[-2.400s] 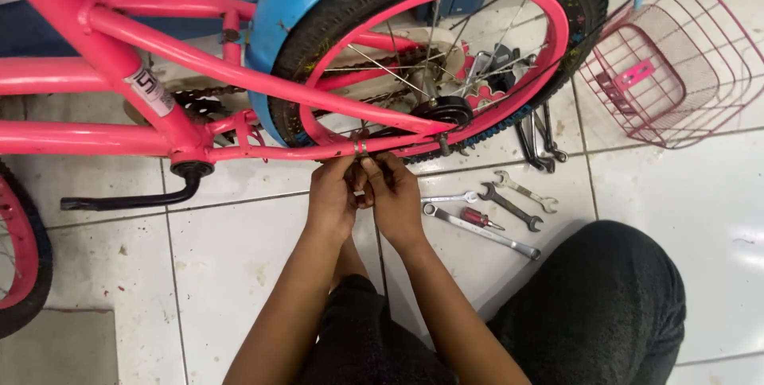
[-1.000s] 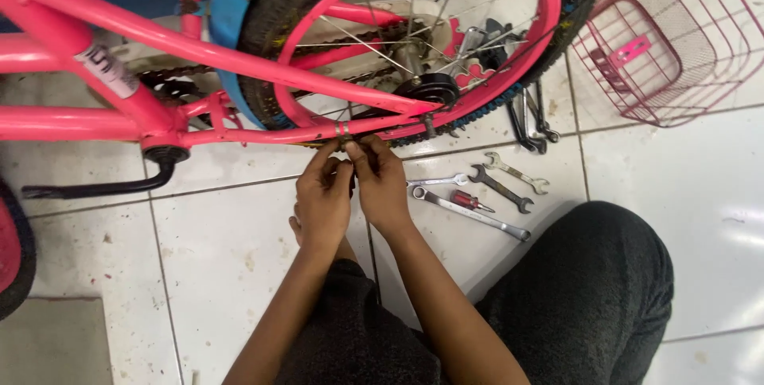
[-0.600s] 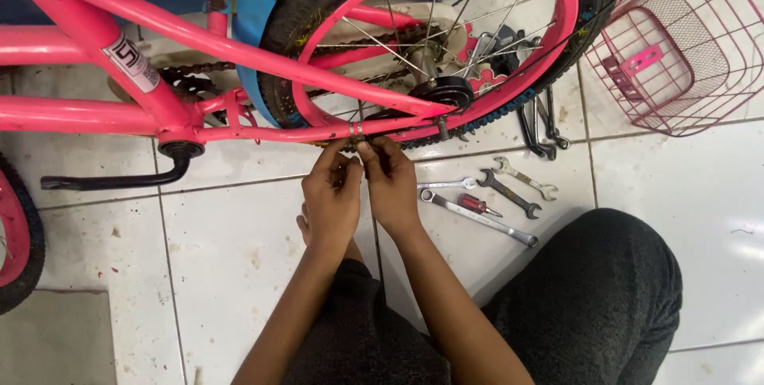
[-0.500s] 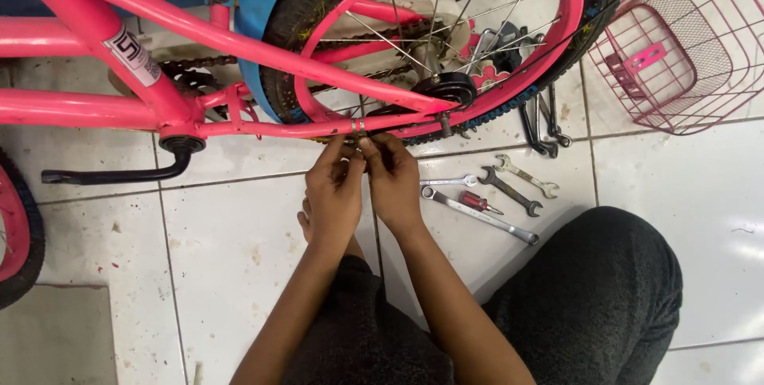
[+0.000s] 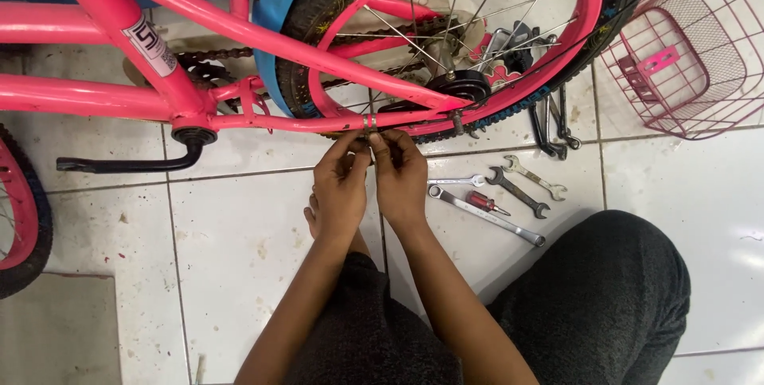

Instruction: The person sits on the floor and works on the rear wheel area of a pink bicycle. They use their hands to manipulate a small metal part near the chainstay and later use a screwdriver to tighten a screw on the bicycle frame.

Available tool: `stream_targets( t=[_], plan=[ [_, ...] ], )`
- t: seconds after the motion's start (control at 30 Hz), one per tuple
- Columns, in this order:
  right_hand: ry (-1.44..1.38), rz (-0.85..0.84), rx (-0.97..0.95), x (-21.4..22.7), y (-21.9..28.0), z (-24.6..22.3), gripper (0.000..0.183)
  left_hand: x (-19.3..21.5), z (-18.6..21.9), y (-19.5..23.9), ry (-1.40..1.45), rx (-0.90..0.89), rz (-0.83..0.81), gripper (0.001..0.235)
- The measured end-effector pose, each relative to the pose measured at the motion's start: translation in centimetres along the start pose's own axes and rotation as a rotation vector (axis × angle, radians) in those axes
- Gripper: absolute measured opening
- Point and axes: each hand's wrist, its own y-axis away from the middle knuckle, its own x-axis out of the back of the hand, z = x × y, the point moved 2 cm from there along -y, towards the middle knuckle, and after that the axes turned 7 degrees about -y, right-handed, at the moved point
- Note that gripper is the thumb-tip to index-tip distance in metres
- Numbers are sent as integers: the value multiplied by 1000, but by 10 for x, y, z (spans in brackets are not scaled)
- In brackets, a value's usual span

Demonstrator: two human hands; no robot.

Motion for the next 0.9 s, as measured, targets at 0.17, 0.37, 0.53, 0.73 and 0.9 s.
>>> stream_targets(
  t=[0.17, 0.37, 0.53, 0.73, 0.9],
  plan=[
    [19, -4, 3, -1, -2, 1, 17, 3, 3, 1, -73, 12, 59, 30],
    [14, -13, 3, 0, 0, 2, 16, 5, -4, 2, -44, 21, 19, 30],
    [14, -4, -19, 0, -1, 1, 15, 5, 8, 3, -76, 9, 66, 30],
    [28, 3, 20, -2, -1, -1, 16, 9, 11, -2, -240, -252, 90, 22],
    [40, -7, 22, 1, -2, 6, 15, 2, 0, 1, -111, -251, -6, 34]
  ],
)
